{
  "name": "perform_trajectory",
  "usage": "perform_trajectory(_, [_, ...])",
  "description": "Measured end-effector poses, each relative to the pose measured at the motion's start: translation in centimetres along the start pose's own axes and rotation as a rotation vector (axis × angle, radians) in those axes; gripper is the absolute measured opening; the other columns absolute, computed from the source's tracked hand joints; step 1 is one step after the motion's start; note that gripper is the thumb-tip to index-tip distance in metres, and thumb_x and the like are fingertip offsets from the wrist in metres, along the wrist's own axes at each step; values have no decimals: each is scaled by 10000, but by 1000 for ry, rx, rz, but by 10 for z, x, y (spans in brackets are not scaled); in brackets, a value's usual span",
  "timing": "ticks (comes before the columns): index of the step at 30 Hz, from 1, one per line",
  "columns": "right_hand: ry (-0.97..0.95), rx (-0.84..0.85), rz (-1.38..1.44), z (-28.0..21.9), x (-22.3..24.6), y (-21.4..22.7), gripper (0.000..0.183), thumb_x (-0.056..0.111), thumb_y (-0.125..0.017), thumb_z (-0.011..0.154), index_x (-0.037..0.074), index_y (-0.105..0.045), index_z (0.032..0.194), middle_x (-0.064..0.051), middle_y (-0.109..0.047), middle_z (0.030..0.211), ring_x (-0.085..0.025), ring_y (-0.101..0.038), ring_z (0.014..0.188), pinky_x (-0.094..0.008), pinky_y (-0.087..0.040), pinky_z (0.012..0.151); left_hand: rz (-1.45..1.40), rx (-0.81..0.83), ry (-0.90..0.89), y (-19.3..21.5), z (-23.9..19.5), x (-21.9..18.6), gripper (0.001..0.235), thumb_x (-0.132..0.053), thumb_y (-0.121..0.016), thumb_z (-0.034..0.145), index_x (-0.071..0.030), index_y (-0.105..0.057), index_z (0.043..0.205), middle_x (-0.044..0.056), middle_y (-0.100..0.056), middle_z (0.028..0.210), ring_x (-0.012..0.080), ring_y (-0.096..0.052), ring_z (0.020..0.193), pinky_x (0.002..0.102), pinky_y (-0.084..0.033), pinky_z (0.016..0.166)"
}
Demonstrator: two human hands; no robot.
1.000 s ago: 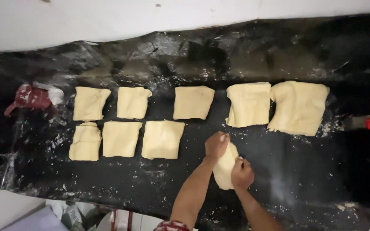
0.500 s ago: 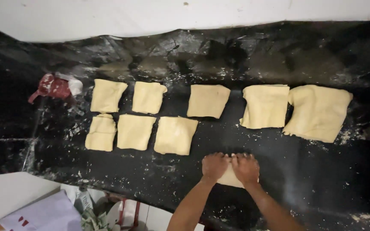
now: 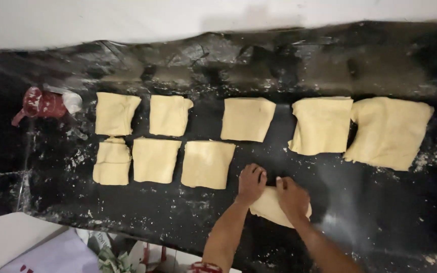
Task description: The person kneads a single piece of dough by hand on a black countertop. Several other pieces of dough are arranged nearby. The person repeatedly folds, presses, and turns the dough to develop its texture.
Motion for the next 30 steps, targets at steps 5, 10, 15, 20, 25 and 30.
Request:
perform_trajectory(5, [258,-249,-95,24,-26,-30,383,530,-505,979,252,-765,1030,-21,-772,912,-258,-759,911,-417,-599,808,43,-68,117,3,-11,-1,330,-388,-476,1043,-147,-653,902,65,-621,896,278,-676,842,411,-540,745])
perform_trajectory(10, [648,-271,-73,39,-27,-48,290,468,-623,883,266,-756,1041,22,-764,973,-221,-733,1033,-380,-613,845,251,25,356,4,-34,-27,478,-412,-406,1074,-144,-714,825,82,-720,826,292,-723,799,448,-524,684])
perform_trajectory(15, [940,-301,45,29,-3,-25,247,350,-697,875,153,-776,999,-51,-760,931,-285,-737,1007,-394,-608,864,102,24,1343,6,-88,-16,452,-522,-261,1088,-239,-586,1224,45,-547,1373,259,-468,1367,456,-302,1119])
perform_trajectory(20, [875,-535,266,18,-24,-9,134,263,-764,878,176,-765,979,8,-742,880,-229,-728,908,-341,-591,861,89,-486,1534,-3,-154,-9,299,-406,-485,1056,-215,-553,1277,40,-539,1300,311,-563,1235,483,-428,1005])
perform_trajectory(25, [497,-737,437,-18,-71,17,52,130,-686,968,104,-731,972,-88,-687,876,-308,-672,881,-423,-542,860,9,-599,1275,-14,-174,1,266,-330,-473,1024,-198,-582,1228,33,-589,1222,309,-634,1129,455,-493,942])
perform_trajectory(30, [-234,-469,693,-35,-130,-25,383,375,-532,1033,76,-657,1236,-245,-655,1143,-483,-611,1119,-542,-443,968,-102,-526,1003,-12,-152,5,323,-403,-393,967,-216,-645,1042,37,-674,982,285,-676,961,435,-495,902])
Point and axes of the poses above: each hand's wrist, its own z-axis towards the middle knuckle, its own y-axis out of the back of the hand, x = y × z, the point moved 9 cm from there along z, towards the middle knuckle
